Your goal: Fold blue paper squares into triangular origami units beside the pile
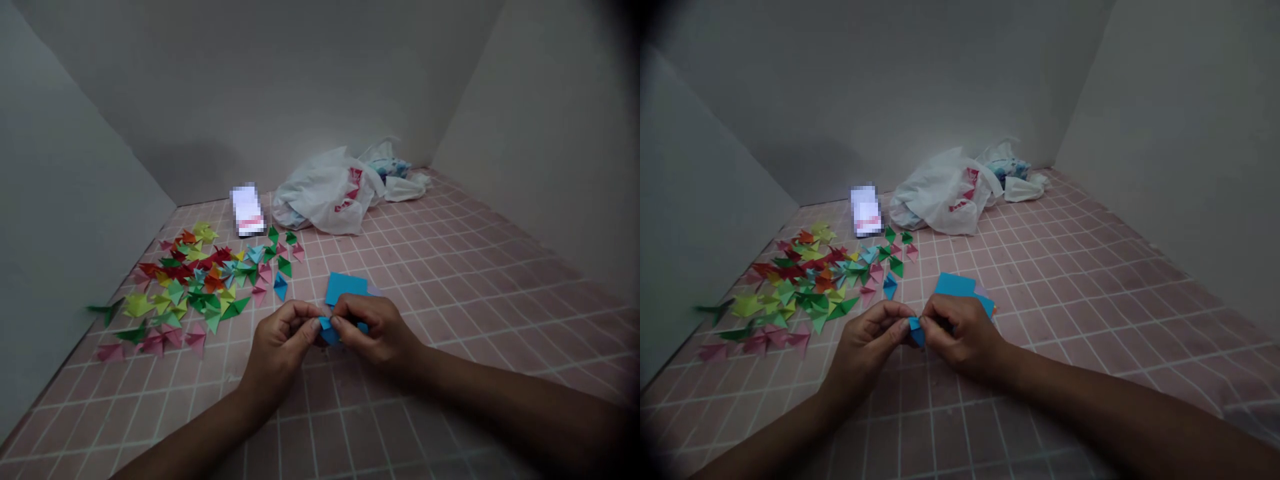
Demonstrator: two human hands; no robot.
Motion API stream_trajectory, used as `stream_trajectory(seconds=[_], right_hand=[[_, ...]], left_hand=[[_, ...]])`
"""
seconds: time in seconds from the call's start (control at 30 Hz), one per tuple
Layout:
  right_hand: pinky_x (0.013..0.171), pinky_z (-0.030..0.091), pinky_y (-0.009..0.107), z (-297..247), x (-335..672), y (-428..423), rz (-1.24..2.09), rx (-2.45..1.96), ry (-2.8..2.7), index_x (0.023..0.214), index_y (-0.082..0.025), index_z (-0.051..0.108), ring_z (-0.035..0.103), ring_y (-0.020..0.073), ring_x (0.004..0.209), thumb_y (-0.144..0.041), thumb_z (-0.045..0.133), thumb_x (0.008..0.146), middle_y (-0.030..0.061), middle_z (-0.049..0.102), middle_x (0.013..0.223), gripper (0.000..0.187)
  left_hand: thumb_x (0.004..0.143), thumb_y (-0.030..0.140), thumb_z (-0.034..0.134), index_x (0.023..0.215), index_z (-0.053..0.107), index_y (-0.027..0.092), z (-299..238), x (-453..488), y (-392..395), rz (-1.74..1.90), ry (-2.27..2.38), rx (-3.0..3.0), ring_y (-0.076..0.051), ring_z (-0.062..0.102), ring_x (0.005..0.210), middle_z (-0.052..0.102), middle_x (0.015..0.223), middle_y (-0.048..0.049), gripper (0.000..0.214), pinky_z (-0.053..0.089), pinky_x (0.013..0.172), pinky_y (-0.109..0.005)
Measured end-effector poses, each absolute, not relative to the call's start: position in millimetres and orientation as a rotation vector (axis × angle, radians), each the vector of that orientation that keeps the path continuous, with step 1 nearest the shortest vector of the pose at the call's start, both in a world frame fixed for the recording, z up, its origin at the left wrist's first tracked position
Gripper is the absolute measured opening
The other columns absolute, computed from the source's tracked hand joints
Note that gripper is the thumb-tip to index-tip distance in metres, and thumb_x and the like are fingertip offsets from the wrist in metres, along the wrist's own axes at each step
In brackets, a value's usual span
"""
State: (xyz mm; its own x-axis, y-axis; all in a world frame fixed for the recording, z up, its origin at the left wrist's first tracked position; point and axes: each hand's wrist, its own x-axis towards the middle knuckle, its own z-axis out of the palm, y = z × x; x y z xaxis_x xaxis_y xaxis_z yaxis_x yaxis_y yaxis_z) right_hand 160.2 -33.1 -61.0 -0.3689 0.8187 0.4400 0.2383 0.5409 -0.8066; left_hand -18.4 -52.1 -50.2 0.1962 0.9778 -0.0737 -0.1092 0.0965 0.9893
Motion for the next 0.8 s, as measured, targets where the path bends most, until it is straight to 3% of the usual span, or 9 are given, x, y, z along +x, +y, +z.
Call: stream_trajectory(seconds=[0.37, 0.57, 0.8], right_hand=[[0.051, 0.036, 0.019, -60.6, 158.5, -35.3, 0.501, -0.803, -1.933, 0.069, -0.016, 0.053, 0.047, 0.0063, 0.052, -0.008, 0.054, 0.087, -0.0035, 0.053, 0.059, 0.02], [0.051, 0.035, 0.019, -62.8, 158.6, -36.8, 0.481, -0.774, -1.936, 0.069, -0.017, 0.052, 0.046, 0.006, 0.052, -0.007, 0.054, 0.087, -0.0042, 0.052, 0.059, 0.021], [0.052, 0.034, 0.02, -64.5, 158.4, -37.9, 0.446, -0.73, -1.949, 0.072, -0.018, 0.051, 0.046, 0.0064, 0.053, -0.007, 0.054, 0.089, -0.0041, 0.053, 0.061, 0.02]], left_hand=[[0.088, 0.029, 0.068, 0.09, 0.071, 0.016, -53.5, -19.0, -53.9, 1.037, 0.96, 1.078, -0.009, 0.067, 0.067, 0.071, 0.075, 0.0006, 0.014, 0.056, 0.068, -0.02], [0.077, 0.021, 0.076, 0.085, 0.068, 0.017, -50.9, -14.3, -53.4, 1.055, 0.964, 1.005, -0.008, 0.067, 0.065, 0.072, 0.073, 0.0022, 0.012, 0.056, 0.063, -0.017], [0.076, 0.019, 0.075, 0.08, 0.068, 0.017, -48.7, -14.3, -54.6, 1.084, 1.016, 1.064, -0.008, 0.066, 0.062, 0.07, 0.068, 0.0022, 0.009, 0.055, 0.06, -0.016]])
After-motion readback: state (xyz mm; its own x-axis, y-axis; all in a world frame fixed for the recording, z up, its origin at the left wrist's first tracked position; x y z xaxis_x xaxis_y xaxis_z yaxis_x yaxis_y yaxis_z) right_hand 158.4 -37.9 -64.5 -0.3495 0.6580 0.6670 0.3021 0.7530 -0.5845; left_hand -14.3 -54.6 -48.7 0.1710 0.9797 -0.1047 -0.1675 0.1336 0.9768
